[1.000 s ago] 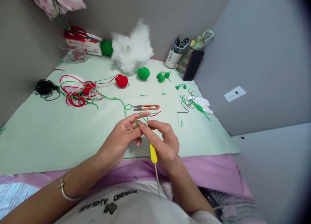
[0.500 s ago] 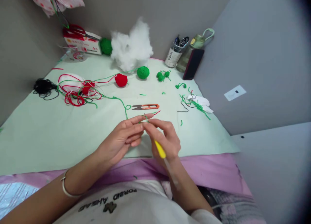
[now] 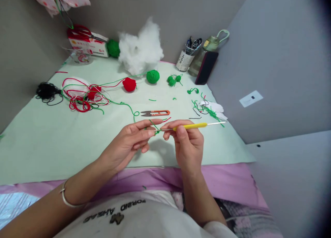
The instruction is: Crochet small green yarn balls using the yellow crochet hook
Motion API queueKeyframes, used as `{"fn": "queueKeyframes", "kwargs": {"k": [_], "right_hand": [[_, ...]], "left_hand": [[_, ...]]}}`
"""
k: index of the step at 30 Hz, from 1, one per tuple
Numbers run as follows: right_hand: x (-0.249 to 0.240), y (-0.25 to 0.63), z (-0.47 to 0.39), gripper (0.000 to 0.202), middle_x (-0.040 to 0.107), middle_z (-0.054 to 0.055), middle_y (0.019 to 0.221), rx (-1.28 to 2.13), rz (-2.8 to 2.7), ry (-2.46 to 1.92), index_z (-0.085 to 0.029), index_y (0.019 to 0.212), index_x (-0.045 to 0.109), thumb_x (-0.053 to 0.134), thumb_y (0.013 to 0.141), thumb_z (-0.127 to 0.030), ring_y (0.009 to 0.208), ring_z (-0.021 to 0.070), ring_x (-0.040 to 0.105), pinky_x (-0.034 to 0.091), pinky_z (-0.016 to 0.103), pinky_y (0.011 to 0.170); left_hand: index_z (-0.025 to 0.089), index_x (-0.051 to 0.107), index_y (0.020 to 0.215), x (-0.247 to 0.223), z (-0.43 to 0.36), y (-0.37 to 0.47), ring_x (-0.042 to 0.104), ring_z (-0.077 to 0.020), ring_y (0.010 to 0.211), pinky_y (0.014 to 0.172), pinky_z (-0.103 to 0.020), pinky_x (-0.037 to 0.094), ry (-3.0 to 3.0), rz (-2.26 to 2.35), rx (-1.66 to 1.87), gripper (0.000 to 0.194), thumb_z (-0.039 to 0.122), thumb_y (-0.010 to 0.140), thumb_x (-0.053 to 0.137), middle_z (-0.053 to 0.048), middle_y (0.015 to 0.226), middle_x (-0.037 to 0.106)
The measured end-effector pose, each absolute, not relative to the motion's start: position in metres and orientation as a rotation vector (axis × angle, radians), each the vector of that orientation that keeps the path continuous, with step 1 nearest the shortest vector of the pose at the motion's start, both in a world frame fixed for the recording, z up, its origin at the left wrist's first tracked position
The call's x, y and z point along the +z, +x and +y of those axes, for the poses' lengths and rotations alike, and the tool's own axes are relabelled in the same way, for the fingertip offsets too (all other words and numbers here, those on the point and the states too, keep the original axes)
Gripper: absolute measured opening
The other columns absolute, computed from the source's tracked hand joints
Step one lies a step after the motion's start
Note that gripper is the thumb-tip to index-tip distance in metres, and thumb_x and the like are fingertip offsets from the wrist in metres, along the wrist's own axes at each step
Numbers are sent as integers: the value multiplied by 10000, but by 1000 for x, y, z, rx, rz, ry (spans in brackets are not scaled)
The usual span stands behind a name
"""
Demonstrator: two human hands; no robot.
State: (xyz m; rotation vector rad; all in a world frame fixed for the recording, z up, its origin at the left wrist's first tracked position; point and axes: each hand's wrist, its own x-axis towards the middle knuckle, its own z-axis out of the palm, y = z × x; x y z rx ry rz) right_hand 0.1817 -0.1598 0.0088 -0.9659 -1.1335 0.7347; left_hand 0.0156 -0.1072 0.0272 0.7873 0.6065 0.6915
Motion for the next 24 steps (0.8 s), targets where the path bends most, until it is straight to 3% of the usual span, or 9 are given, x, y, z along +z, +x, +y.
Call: {"fn": "queueKeyframes", "kwargs": {"k": [3, 6, 9, 11, 13, 17, 20, 24], "right_hand": [[9, 183, -163, 208, 777, 22, 933, 627, -1231, -1004, -242, 1015, 725, 528, 1072, -279, 701, 129, 714, 624, 301, 677], [5, 181, -166, 214, 782, 44, 1019, 243, -1529, -1062, -259, 1141, 725, 555, 1044, -174, 858, 161, 749, 639, 319, 769], [0, 177, -166, 289, 769, 71, 1102, -122, -1743, -1073, -273, 1198, 739, 629, 987, -110, 992, 191, 745, 641, 321, 820], [0, 176, -166, 284, 763, 64, 1086, -125, -1695, -1091, -287, 1177, 751, 629, 988, -113, 981, 190, 740, 640, 328, 811], [3, 177, -164, 230, 756, 48, 993, 81, -1521, -1082, -277, 1122, 755, 596, 1015, -150, 889, 178, 732, 635, 336, 763], [10, 178, -161, 222, 712, 27, 861, 437, -1283, -1001, -238, 1013, 745, 528, 1060, -233, 656, 134, 662, 584, 295, 586], [6, 175, -159, 192, 743, 47, 963, 205, -1477, -1081, -258, 1060, 771, 605, 1018, -170, 814, 161, 715, 623, 311, 705], [-2, 174, -161, 261, 762, 57, 1045, -119, -1601, -1103, -294, 1149, 766, 630, 993, -135, 932, 189, 736, 637, 331, 781]], "left_hand": [[218, 835, 1148, 29, -106, 16, 284, -18, 494, 482, -135, 423, 803, 629, 735, 295, 209, 854, 817, 63, 722, 525], [230, 828, 1157, 29, -108, 18, 430, -37, 545, 500, -140, 447, 826, 675, 811, 342, 205, 817, 857, 40, 769, 594], [221, 820, 1176, 27, -109, 19, 360, -29, 505, 494, -134, 434, 756, 661, 783, 375, 220, 805, 878, 66, 662, 527], [193, 827, 1157, 26, -107, 18, 235, -15, 478, 472, -123, 400, 679, 628, 709, 359, 231, 805, 881, 92, 607, 439], [167, 836, 1122, 26, -106, 16, 184, -9, 478, 454, -111, 364, 641, 612, 666, 335, 224, 795, 886, 104, 594, 390], [191, 835, 1120, 31, -108, 17, 267, -5, 467, 452, -118, 378, 721, 642, 750, 317, 192, 805, 869, 78, 648, 493], [218, 825, 1154, 32, -113, 22, 409, -28, 509, 475, -135, 419, 783, 653, 820, 382, 197, 777, 889, 40, 727, 597], [174, 837, 1127, 28, -111, 22, 216, -8, 475, 445, -112, 353, 678, 629, 713, 337, 218, 794, 871, 80, 626, 444]]}}
